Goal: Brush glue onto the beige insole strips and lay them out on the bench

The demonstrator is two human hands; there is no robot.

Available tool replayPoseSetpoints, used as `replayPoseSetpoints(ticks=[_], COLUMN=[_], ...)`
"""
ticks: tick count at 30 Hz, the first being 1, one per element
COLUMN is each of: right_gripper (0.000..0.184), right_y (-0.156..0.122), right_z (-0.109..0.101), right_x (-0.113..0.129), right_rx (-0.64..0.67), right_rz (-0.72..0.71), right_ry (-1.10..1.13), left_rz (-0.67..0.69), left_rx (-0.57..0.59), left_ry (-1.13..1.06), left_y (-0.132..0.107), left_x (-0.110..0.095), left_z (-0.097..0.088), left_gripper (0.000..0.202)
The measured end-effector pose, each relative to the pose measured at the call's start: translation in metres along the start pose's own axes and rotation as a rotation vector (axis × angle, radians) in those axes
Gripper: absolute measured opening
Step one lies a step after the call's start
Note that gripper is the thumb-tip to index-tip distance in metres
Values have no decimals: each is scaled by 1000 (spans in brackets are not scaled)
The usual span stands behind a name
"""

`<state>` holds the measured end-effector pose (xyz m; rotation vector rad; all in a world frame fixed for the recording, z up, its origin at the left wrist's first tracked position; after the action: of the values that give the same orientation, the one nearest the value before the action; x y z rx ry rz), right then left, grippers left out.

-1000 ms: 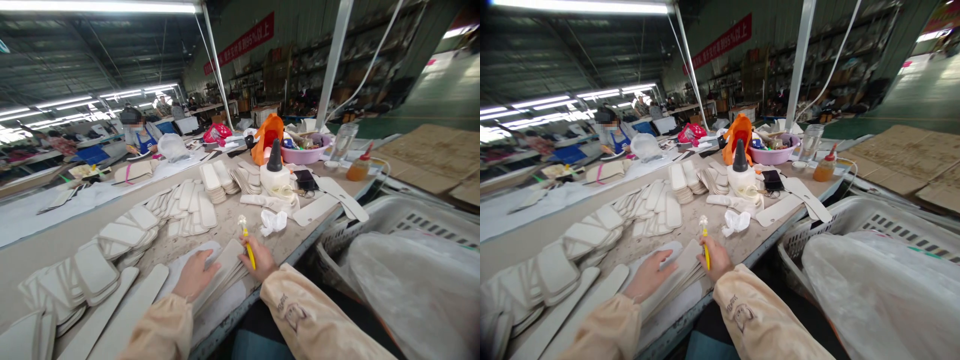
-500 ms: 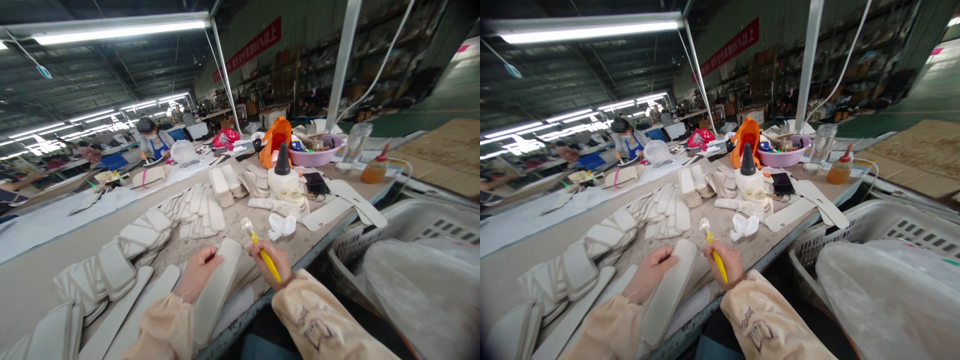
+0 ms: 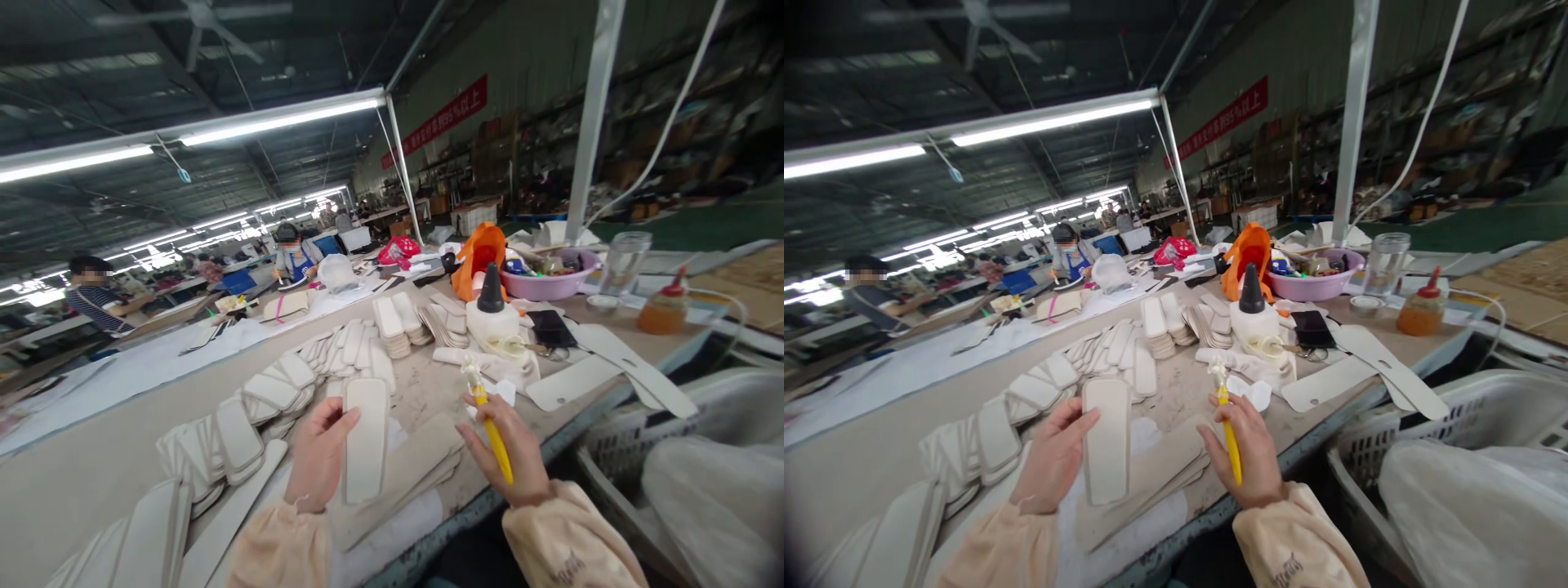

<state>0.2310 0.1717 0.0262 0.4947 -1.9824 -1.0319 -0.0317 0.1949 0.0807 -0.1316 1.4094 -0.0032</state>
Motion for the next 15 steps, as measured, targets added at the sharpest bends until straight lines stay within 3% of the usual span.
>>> replayPoseSetpoints(ticks=[6, 10, 15], right_gripper=[27, 30, 29], right_y=[4, 12, 28], right_z=[8, 16, 15], right_x=[20, 33, 38], right_rx=[-64, -170, -329], right_rz=[297, 411, 481], right_ry=[426, 747, 780], left_rz=[-25, -59, -6], left_rx=[129, 197, 237], left_ry=[144, 236, 175], left_y=[-15, -17, -14], left_x=[10, 15, 13], left_z=[37, 60, 88], left_gripper=[21, 22, 23])
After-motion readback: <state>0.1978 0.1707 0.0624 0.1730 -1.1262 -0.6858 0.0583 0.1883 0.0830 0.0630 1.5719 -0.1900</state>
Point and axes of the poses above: each hand's wrist, its own y-axis towards the middle knuckle, its own z-axis out of the palm, x = y × z, the point moved 6 cm from there along y, towards the middle knuckle, and after that the axes turned 6 degrees about -z, right-handed, at the moved point
